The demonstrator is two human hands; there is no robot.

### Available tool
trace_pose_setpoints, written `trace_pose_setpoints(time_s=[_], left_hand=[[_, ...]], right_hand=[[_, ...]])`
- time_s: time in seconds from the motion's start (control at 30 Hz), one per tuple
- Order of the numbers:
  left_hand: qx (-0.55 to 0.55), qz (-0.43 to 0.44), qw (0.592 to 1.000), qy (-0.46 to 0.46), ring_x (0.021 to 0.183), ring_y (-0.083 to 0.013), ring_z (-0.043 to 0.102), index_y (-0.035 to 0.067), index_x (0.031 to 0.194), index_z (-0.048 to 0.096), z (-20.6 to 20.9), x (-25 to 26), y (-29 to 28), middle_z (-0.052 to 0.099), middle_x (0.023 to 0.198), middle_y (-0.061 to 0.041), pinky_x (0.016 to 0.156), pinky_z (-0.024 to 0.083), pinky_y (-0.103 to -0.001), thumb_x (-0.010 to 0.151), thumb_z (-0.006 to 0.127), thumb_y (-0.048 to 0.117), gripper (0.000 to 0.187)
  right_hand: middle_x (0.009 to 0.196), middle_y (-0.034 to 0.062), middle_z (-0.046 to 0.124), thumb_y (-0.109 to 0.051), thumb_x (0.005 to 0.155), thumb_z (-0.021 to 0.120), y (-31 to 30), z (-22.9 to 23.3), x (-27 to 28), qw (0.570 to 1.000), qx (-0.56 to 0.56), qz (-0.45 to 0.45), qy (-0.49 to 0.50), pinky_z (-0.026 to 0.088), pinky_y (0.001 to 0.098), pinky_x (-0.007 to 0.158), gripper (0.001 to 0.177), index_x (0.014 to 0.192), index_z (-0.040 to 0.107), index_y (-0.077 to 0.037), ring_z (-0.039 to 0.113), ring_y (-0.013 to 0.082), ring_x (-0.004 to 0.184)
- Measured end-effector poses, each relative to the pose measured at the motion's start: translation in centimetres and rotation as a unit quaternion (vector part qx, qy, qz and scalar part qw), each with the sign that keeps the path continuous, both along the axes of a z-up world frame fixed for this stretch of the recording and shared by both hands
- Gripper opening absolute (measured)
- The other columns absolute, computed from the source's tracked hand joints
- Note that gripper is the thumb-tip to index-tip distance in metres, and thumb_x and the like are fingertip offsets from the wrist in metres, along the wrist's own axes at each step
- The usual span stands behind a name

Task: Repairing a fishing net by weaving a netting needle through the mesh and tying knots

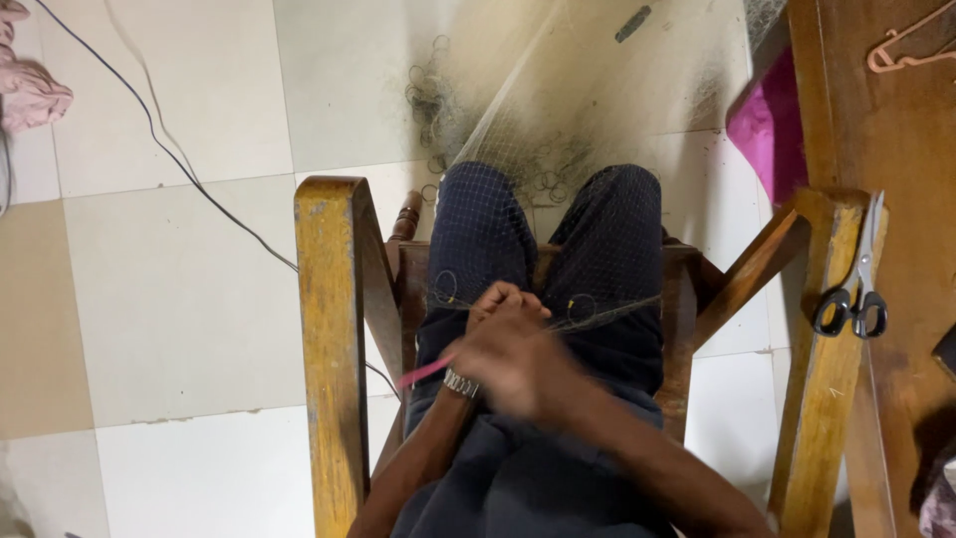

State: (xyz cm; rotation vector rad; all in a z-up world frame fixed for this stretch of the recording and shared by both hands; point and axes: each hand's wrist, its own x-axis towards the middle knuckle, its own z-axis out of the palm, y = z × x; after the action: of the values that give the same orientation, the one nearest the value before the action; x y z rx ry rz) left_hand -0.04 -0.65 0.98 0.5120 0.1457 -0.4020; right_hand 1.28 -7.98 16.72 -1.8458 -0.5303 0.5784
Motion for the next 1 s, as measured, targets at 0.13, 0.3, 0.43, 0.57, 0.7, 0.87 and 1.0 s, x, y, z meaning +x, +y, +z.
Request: trace_pose_setpoints(time_s=[0.13,0.3,0.43,0.57,0.7,0.87,1.0], left_hand=[[0.128,0.011,0.992,0.009,0.066,-0.0154,0.058,0.007,0.086,0.047,2.5,0.4,-0.2,0.057,0.077,-0.008,0.046,0.043,-0.02,0.089,0.056,0.018,0.014],[0.172,0.007,0.985,-0.012,0.07,-0.0165,0.063,0.008,0.086,0.049,3.0,0.4,-0.5,0.063,0.08,-0.01,0.045,0.041,-0.018,0.093,0.05,0.019,0.013],[0.131,-0.013,0.99,0.042,0.069,-0.0172,0.062,0.008,0.084,0.05,3.3,0.6,-0.2,0.064,0.078,-0.013,0.052,0.043,-0.021,0.091,0.053,0.015,0.011],[0.068,-0.003,0.997,0.028,0.083,-0.0216,0.063,0.007,0.084,0.051,2.6,0.2,-0.6,0.062,0.082,-0.012,0.051,0.041,-0.02,0.09,0.054,0.021,0.016],[0.017,-0.039,0.996,-0.076,0.098,-0.0249,0.06,0.01,0.094,0.058,2.7,0.6,1.1,0.061,0.095,-0.009,0.064,0.046,-0.029,0.096,0.044,0.033,0.027],[0.018,-0.108,0.992,-0.058,0.1,-0.0241,0.058,0.011,0.079,0.056,2.0,0.9,1.7,0.061,0.094,-0.007,0.068,0.044,-0.027,0.08,0.063,0.016,0.009],[0.141,-0.097,0.984,-0.044,0.088,-0.0216,0.061,0.008,0.071,0.054,3.6,1.2,1.3,0.061,0.087,-0.011,0.062,0.043,-0.025,0.082,0.058,0.01,0.012]], right_hand=[[0.087,0.0065,0.059,-0.003,0.08,0.054,-9.4,-2.9,1.9,0.888,-0.246,-0.103,-0.375,0.037,0.0414,0.063,0.022,0.096,0.061,-0.016,0.051,0.028,0.071],[0.093,0.0098,0.054,-0.004,0.082,0.052,-11.1,-4.4,1.0,0.893,-0.318,-0.093,-0.303,0.039,0.0407,0.064,0.027,0.104,0.061,-0.016,0.049,0.0287,0.075],[0.089,0.0161,0.06,-0.003,0.086,0.048,-4.9,-0.3,0.1,0.934,-0.099,-0.085,-0.333,0.044,0.0405,0.066,0.018,0.097,0.063,-0.005,0.055,0.0317,0.075],[0.072,0.0042,0.039,-0.001,0.093,0.051,3.9,3.3,-1.1,0.922,0.07,0.01,-0.38,0.034,0.0349,0.06,0.009,0.098,0.058,-0.005,0.038,0.0195,0.055],[0.076,0.0056,0.041,-0.006,0.096,0.047,8.6,0.1,-1.5,0.921,0.006,0.052,-0.386,0.031,0.0337,0.051,0.005,0.092,0.049,-0.009,0.038,0.0191,0.05],[0.078,0.0097,0.043,0.001,0.083,0.049,9.6,-1.2,-1.2,0.944,-0.059,0.078,-0.314,0.033,0.0409,0.031,0.008,0.09,0.047,-0.003,0.049,0.0277,0.051],[0.081,0.0104,0.051,-0.003,0.088,0.054,7.5,1.4,-1.9,0.92,-0.089,0.066,-0.375,0.042,0.0344,0.04,0.01,0.098,0.056,-0.004,0.049,0.0201,0.05]])
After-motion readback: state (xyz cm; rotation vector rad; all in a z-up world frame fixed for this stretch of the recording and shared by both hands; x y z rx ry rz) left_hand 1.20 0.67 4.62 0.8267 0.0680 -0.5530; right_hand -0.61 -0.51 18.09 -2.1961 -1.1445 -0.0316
